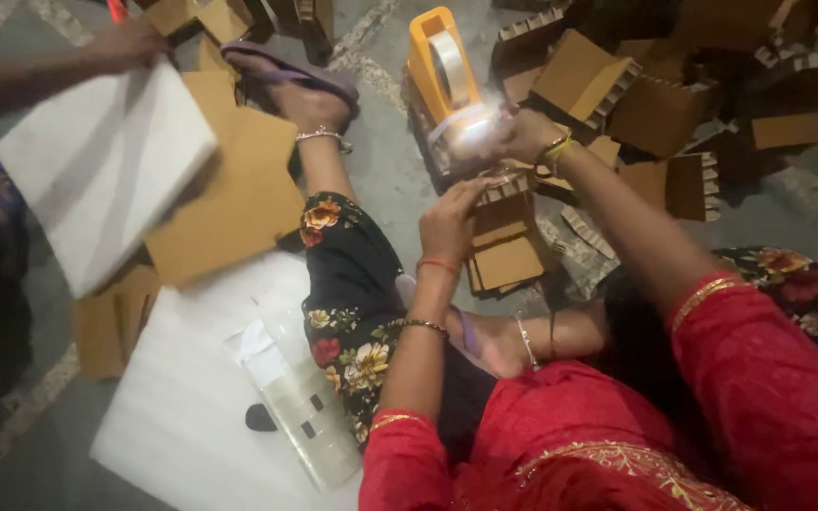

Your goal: The person sits on the floor and assembles small cardboard boxes by folding flaps and securing them with clear tape from a handheld dispenser. The person repeatedly picks up flat cardboard pieces, folds them into box shapes, and tapes the seams.

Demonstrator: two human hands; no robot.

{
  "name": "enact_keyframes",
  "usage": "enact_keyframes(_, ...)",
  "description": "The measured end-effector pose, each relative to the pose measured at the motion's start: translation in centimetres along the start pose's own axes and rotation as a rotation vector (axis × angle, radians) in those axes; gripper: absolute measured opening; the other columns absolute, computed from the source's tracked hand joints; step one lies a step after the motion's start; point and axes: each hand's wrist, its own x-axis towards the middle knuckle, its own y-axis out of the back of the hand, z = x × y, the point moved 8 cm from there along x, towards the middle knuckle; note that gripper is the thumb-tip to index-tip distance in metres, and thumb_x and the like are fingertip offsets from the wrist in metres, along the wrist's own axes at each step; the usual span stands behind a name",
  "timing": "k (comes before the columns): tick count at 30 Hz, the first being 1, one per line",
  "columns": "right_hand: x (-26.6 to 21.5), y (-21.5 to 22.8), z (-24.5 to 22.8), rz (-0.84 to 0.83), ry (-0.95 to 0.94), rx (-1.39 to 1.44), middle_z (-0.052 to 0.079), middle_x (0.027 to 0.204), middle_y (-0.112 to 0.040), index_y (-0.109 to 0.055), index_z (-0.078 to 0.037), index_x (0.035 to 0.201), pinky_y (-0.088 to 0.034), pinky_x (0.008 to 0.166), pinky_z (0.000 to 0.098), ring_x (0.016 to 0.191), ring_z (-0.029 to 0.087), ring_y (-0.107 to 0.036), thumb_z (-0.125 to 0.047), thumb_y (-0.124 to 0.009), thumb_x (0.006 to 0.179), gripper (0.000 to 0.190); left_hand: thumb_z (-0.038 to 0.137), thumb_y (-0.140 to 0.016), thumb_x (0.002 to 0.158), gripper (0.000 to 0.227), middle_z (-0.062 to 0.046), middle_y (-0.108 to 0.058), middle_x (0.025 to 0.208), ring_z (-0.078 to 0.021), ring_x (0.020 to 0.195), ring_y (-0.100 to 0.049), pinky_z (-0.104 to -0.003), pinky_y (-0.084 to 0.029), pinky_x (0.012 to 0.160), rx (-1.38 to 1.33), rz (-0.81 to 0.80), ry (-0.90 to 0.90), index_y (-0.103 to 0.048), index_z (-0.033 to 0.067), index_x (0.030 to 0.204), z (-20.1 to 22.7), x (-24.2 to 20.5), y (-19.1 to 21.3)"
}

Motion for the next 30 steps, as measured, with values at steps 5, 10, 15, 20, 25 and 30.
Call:
enact_keyframes(5, -6.9, -2.6, 4.6, -0.19, -0.196, 0.343, 0.007, 0.1, -0.077, -0.078, -0.012, 0.108, -0.054, 0.082, 0.0314, 0.09, 0.016, -0.07, -0.035, -0.077, 0.087, 0.03, 0.007, -0.066, 0.082, 0.041, -0.003, -0.071, 0.124, -0.0295, 0.118, -0.067, -0.041, -0.057, 0.093, 0.042, 0.012, -0.285, -0.07, 0.0197, 0.121, 4.4, -1.6, 0.2)
enact_keyframes(10, -10.2, 0.0, 5.0, 0.122, -0.104, 0.621, 0.008, 0.109, -0.074, -0.073, -0.01, 0.117, -0.057, 0.088, 0.0317, 0.1, 0.014, -0.069, -0.032, -0.078, 0.089, 0.036, 0.012, -0.067, 0.088, 0.04, -0.001, -0.07, 0.129, -0.0274, 0.124, -0.066, -0.04, -0.057, 0.093, 0.159, -0.023, -0.479, -0.069, 0.0202, 0.128, 7.1, -2.7, -0.7)
enact_keyframes(15, -15.6, 6.5, -5.9, 0.206, 0.525, 0.233, 0.008, 0.111, -0.074, -0.074, -0.008, 0.121, -0.054, 0.089, 0.0375, 0.102, 0.024, -0.067, -0.027, -0.085, 0.078, 0.049, 0.033, -0.08, 0.088, 0.054, -0.006, -0.069, 0.123, -0.0306, 0.11, -0.068, -0.042, -0.055, 0.087, 0.144, 0.013, -0.205, -0.06, 0.0175, 0.136, 7.7, -2.2, 2.4)
enact_keyframes(20, -14.7, 3.7, -6.7, 0.275, 0.335, 0.025, 0.009, 0.106, -0.076, -0.074, -0.013, 0.111, -0.056, 0.084, 0.0382, 0.096, 0.026, -0.071, -0.027, -0.085, 0.075, 0.041, 0.021, -0.08, 0.083, 0.057, -0.005, -0.068, 0.112, -0.0277, 0.104, -0.065, -0.05, -0.046, 0.1, 0.135, 0.035, -0.203, -0.062, 0.0161, 0.137, 7.3, -0.8, 3.1)
enact_keyframes(25, -11.5, -1.5, -0.7, 0.101, 0.12, 0.3, 0.009, 0.104, -0.075, -0.071, -0.014, 0.114, -0.057, 0.083, 0.0323, 0.093, 0.019, -0.073, -0.025, -0.081, 0.082, 0.035, -0.002, -0.062, 0.071, 0.047, -0.017, -0.06, 0.115, -0.0362, 0.112, -0.06, -0.044, -0.051, 0.098, -0.325, 0.017, 0.086, -0.064, 0.008, 0.116, 0.4, -0.4, -0.8)
enact_keyframes(30, -7.4, 0.6, -1.1, 0.135, 0.247, 1.055, 0.002, 0.112, -0.073, -0.065, -0.011, 0.117, -0.057, 0.092, 0.0273, 0.104, 0.012, -0.069, -0.036, -0.073, 0.099, 0.032, -0.007, -0.054, 0.073, 0.04, -0.016, -0.059, 0.105, -0.0356, 0.105, -0.061, -0.042, -0.052, 0.095, -0.378, 0.095, 0.275, -0.066, 0.0074, 0.108, -2.2, -1.6, -2.4)
